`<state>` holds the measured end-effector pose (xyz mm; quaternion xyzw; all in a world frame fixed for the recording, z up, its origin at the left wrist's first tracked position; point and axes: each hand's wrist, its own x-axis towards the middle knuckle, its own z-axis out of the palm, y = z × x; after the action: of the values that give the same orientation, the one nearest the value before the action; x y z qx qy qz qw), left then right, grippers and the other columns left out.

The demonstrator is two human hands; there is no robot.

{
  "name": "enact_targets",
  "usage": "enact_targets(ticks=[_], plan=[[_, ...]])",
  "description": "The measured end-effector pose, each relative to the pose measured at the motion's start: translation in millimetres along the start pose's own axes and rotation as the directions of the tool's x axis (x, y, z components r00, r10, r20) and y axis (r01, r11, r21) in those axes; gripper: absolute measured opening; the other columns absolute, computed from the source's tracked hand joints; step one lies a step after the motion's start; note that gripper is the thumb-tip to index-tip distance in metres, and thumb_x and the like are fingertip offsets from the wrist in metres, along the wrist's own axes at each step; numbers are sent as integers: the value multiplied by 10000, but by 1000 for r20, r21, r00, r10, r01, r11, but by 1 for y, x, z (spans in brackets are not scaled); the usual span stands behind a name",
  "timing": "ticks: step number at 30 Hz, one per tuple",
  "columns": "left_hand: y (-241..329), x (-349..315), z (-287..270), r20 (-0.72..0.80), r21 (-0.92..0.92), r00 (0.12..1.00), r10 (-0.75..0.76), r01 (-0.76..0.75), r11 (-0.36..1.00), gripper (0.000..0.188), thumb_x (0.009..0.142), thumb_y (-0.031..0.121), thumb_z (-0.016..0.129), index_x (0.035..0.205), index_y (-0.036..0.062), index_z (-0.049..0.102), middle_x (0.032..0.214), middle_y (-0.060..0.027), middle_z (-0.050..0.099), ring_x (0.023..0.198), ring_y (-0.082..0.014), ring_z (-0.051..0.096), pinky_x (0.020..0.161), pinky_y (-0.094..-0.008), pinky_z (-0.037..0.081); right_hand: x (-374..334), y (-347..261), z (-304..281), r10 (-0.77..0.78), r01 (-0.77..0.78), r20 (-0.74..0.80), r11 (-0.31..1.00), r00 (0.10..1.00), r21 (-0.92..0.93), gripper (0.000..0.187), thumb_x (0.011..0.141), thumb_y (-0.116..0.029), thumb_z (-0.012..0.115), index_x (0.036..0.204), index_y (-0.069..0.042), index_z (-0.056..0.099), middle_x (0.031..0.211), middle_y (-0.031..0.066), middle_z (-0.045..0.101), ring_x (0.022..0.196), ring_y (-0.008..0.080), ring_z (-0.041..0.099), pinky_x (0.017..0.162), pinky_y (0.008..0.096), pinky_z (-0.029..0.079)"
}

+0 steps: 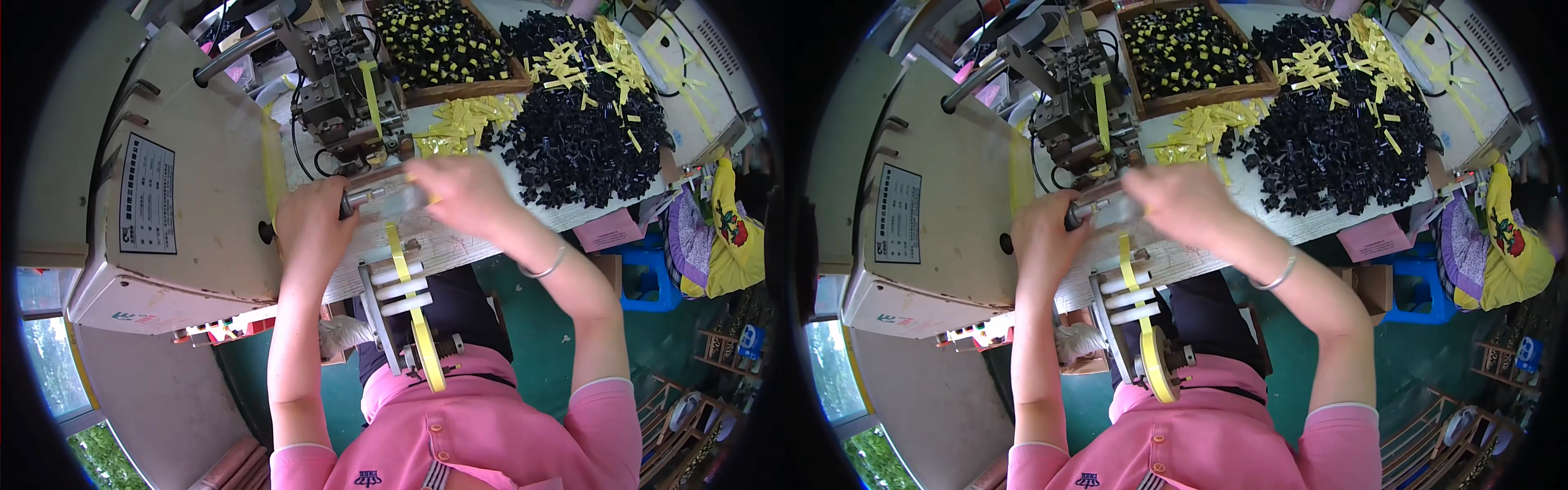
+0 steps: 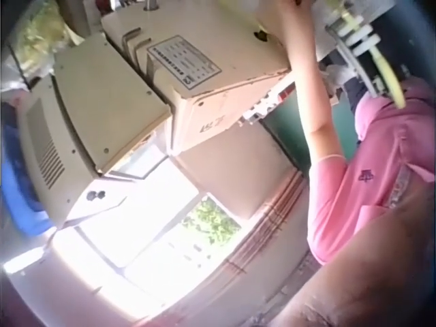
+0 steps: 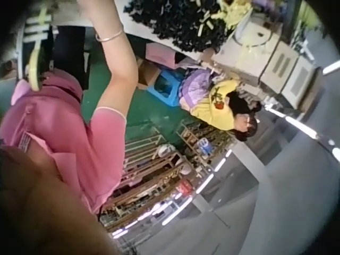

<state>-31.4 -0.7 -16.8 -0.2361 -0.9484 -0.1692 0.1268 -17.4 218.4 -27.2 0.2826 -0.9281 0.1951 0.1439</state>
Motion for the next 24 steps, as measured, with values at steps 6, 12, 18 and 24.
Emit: enact_targets(ticks=[6, 12, 18, 24], plan=[[5, 5, 1, -23, -14, 999, 26, -26, 1000, 292, 640, 148, 757, 888, 82, 619, 767, -74, 630, 754, -276, 609, 662, -406, 418, 39, 114, -18, 378, -363, -386, 925, 841, 115, 363, 791, -193, 704, 1107, -68, 578, 878, 110, 658, 660, 221, 644, 595, 336, 514], [0, 0, 3, -33, 27, 999, -1, 2, 1000, 282, 642, 143, 754, 882, 89, 616, 765, -56, 629, 747, -269, 607, 642, -407, 403, 36, 108, -53, 579, -579, -40, 815, 814, 14, 202, 817, -199, 673, 879, -14, 620, 793, 136, 636, 622, 254, 595, 614, 371, 495], [7, 3, -2, -8, 26, 1000, -16, 16, 1000, 251, 654, 110, 719, 888, 71, 637, 831, -103, 647, 784, -309, 618, 667, -409, 473, -27, 88, -20, 461, -436, 41, 862, 886, -260, 86, 759, -91, 640, 792, -23, 597, 840, 136, 615, 780, 322, 627, 682, 420, 505], [3, 0, 4, -49, 28, 999, 6, -4, 1000, 267, 644, 144, 750, 871, 94, 620, 766, -55, 625, 742, -266, 605, 643, -405, 411, -23, 84, -37, 502, -464, 41, 825, 864, -323, 68, 763, -63, 607, 799, -9, 586, 825, 160, 611, 791, 340, 625, 685, 430, 506]])
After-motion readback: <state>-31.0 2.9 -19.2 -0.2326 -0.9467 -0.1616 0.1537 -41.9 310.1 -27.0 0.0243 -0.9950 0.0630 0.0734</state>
